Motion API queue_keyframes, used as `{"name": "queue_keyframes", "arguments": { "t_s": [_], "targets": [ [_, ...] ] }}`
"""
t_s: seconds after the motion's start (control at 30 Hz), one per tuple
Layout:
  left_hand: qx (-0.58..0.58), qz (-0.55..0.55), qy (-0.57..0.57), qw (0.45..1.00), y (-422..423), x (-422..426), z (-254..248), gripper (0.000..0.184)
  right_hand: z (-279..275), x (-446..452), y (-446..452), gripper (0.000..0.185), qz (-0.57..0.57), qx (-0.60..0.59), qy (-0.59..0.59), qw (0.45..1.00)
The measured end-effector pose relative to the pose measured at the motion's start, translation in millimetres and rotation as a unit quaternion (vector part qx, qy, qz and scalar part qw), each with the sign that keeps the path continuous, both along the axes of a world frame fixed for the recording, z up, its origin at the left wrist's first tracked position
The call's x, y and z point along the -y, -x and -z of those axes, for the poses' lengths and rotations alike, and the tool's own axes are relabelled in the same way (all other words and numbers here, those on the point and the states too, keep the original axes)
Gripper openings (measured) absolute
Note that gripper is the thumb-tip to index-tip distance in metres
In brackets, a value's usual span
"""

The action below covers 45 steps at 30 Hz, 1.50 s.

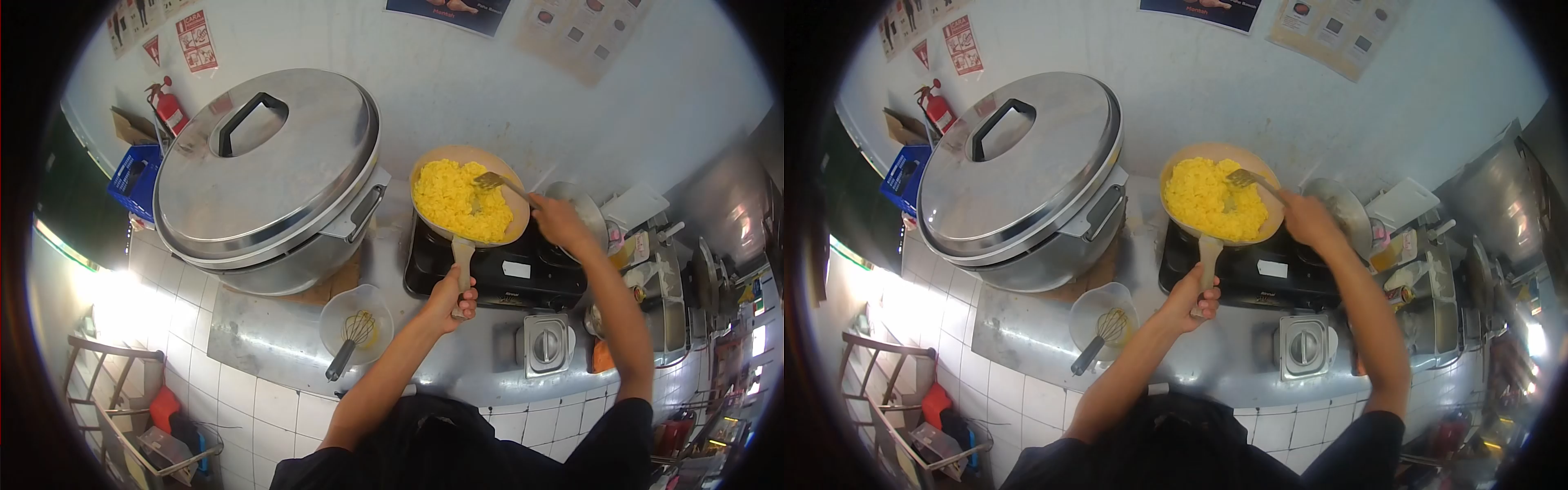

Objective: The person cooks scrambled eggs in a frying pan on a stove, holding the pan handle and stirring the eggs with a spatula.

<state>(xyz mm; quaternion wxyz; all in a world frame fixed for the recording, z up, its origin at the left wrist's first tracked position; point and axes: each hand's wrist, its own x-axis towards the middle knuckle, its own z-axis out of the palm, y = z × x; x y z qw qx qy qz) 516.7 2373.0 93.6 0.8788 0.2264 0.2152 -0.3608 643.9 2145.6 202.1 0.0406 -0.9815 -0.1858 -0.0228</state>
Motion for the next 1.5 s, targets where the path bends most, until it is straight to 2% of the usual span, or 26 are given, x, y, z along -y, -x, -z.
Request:
{"name": "queue_keyframes", "arguments": {
  "t_s": [0.03, 0.13, 0.2, 0.23, 0.27, 0.3, 0.33, 0.5, 0.63, 0.7, 0.77, 0.83, 0.97, 1.0, 1.07, 1.13, 1.23, 1.33, 1.43, 1.5],
  "targets": [
    [0.000, -0.001, 0.000, 1.000, 0, 0, 0, 0.042, -17, 7, 3, 0.038, -0.033, 0.018, 0.008, 0.999],
    [0.002, 0.002, 0.006, 1.000, 0, 0, 0, 0.042, -88, -6, 43, 0.038, -0.017, -0.028, 0.094, 0.995],
    [-0.004, -0.004, 0.011, 1.000, 1, -1, -2, 0.041, -90, -18, 64, 0.042, 0.028, -0.088, 0.138, 0.986],
    [-0.007, -0.005, 0.012, 1.000, 1, 0, -2, 0.041, -86, -23, 76, 0.044, 0.052, -0.118, 0.159, 0.979],
    [-0.010, -0.004, 0.013, 1.000, 2, 1, -1, 0.041, -68, -26, 85, 0.047, 0.028, -0.094, 0.163, 0.982],
    [-0.012, -0.003, 0.013, 1.000, 2, 1, -1, 0.041, -40, -24, 89, 0.051, 0.003, -0.069, 0.167, 0.984],
    [-0.012, -0.004, 0.012, 1.000, 2, 1, 0, 0.041, -2, -18, 80, 0.055, 0.029, -0.039, 0.184, 0.982],
    [0.004, 0.013, 0.014, 1.000, -1, -2, 4, 0.042, 40, -17, 14, 0.048, 0.041, 0.008, 0.064, 0.997],
    [0.009, 0.014, 0.016, 1.000, -1, 0, 6, 0.042, 25, -21, -3, 0.038, 0.030, 0.013, 0.028, 0.999],
    [0.008, 0.012, 0.011, 1.000, -3, 0, 4, 0.042, -7, -24, 3, 0.037, 0.028, 0.008, 0.029, 0.999],
    [0.005, 0.009, 0.009, 1.000, -1, 1, 5, 0.042, -15, -23, 2, 0.038, 0.029, 0.013, 0.033, 0.999],
    [0.011, 0.008, 0.008, 1.000, -1, 1, 5, 0.042, -4, -12, -8, 0.042, 0.036, 0.036, 0.038, 0.998],
    [0.010, 0.007, 0.010, 1.000, -1, 1, 2, 0.041, 92, -13, 10, 0.049, 0.079, 0.074, 0.134, 0.985],
    [0.008, 0.009, 0.016, 1.000, -1, 0, 4, 0.041, 96, -23, 31, 0.048, 0.083, 0.058, 0.124, 0.987],
    [0.007, 0.003, 0.018, 1.000, -3, 0, 3, 0.040, 71, -32, 45, 0.045, 0.079, 0.029, 0.123, 0.989],
    [0.001, 0.003, -0.001, 1.000, 0, 1, 0, 0.040, 22, -32, 53, 0.043, 0.076, -0.002, 0.135, 0.988],
    [0.015, -0.002, -0.003, 1.000, 0, 2, 0, 0.040, -23, -25, 46, 0.037, 0.068, 0.014, 0.090, 0.994],
    [0.013, 0.001, -0.003, 1.000, 0, 2, 2, 0.040, 38, 0, -11, 0.042, 0.020, 0.109, 0.064, 0.992],
    [0.015, 0.003, 0.001, 1.000, -1, 2, 4, 0.041, 71, -35, -2, 0.049, 0.089, 0.054, 0.064, 0.993],
    [0.022, 0.006, -0.007, 1.000, -2, 1, 1, 0.041, 74, -42, 21, 0.047, 0.086, 0.044, 0.078, 0.992]
  ]
}}
